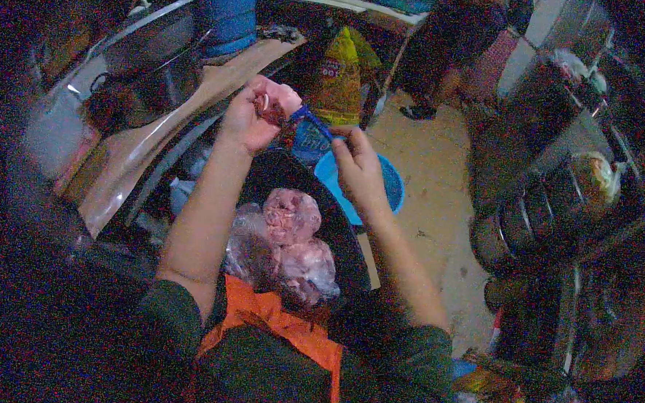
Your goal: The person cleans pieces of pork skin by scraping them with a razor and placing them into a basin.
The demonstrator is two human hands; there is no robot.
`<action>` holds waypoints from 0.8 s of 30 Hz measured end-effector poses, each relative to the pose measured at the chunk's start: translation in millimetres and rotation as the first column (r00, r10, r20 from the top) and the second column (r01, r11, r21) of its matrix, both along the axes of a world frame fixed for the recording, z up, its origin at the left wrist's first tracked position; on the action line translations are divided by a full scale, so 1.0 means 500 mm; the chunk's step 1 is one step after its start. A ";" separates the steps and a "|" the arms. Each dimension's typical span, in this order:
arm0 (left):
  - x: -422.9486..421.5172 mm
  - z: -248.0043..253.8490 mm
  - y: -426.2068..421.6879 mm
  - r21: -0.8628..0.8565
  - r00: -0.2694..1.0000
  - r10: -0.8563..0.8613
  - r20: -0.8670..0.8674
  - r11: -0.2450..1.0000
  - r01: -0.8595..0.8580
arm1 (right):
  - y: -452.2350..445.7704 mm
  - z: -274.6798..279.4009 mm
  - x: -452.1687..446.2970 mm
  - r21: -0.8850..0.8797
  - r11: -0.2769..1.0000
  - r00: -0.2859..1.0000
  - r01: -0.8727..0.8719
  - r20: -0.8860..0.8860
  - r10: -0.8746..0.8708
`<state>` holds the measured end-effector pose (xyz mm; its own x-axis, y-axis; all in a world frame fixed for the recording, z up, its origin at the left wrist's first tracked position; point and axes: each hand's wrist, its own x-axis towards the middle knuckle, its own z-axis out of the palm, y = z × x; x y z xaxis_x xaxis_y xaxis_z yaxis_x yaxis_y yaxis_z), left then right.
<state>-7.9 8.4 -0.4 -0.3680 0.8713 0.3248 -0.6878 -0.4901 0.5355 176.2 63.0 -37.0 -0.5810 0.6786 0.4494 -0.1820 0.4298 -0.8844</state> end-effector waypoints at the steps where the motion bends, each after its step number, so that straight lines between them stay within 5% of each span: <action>1: -0.001 0.000 0.000 -0.003 1.000 -0.001 0.000 1.000 0.001 | 0.002 0.002 0.006 -0.003 1.000 1.000 0.001 0.000 -0.001; 4: 0.002 0.009 -0.011 -0.076 0.984 0.101 -0.150 0.991 -0.113 | 0.003 0.016 0.015 -0.121 0.993 0.999 0.015 0.037 -0.010; 6: 0.018 0.014 -0.011 -0.040 0.942 0.166 -0.291 0.982 -0.186 | 0.010 0.019 0.018 -0.117 0.993 0.995 0.032 -0.092 -0.043; 8: 0.007 -0.007 0.001 -0.105 0.951 0.168 -0.262 0.974 -0.201 | 0.000 0.030 0.025 -0.125 0.992 0.997 0.029 -0.072 -0.038; 11: 0.036 -0.008 0.008 -0.200 0.965 0.193 -0.176 0.953 -0.227 | -0.006 0.031 0.028 0.012 0.997 0.996 0.083 0.032 -0.083; 17: 0.068 -0.020 0.023 -0.247 0.936 0.294 -0.195 0.909 -0.337 | -0.022 0.037 0.013 0.234 0.965 0.990 0.120 -0.103 -0.098; 19: 0.077 -0.018 0.025 -0.280 0.926 0.307 -0.218 0.890 -0.361 | -0.024 0.045 0.019 0.419 0.899 0.990 0.127 0.003 -0.142; 22: 0.071 -0.023 0.030 -0.281 0.912 0.384 -0.145 0.868 -0.410 | -0.025 0.049 0.028 0.383 0.924 0.984 0.026 0.153 -0.091; 24: 0.060 -0.035 0.032 -0.235 0.881 0.394 -0.262 0.860 -0.454 | -0.027 0.076 0.056 0.461 0.887 0.969 -0.015 0.224 -0.100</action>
<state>22.0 24.6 -17.9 -0.6767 0.7098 0.1955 -0.3128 -0.5175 0.7964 204.1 49.3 0.9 -0.6834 0.4576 0.5688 0.0335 0.7980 -0.6017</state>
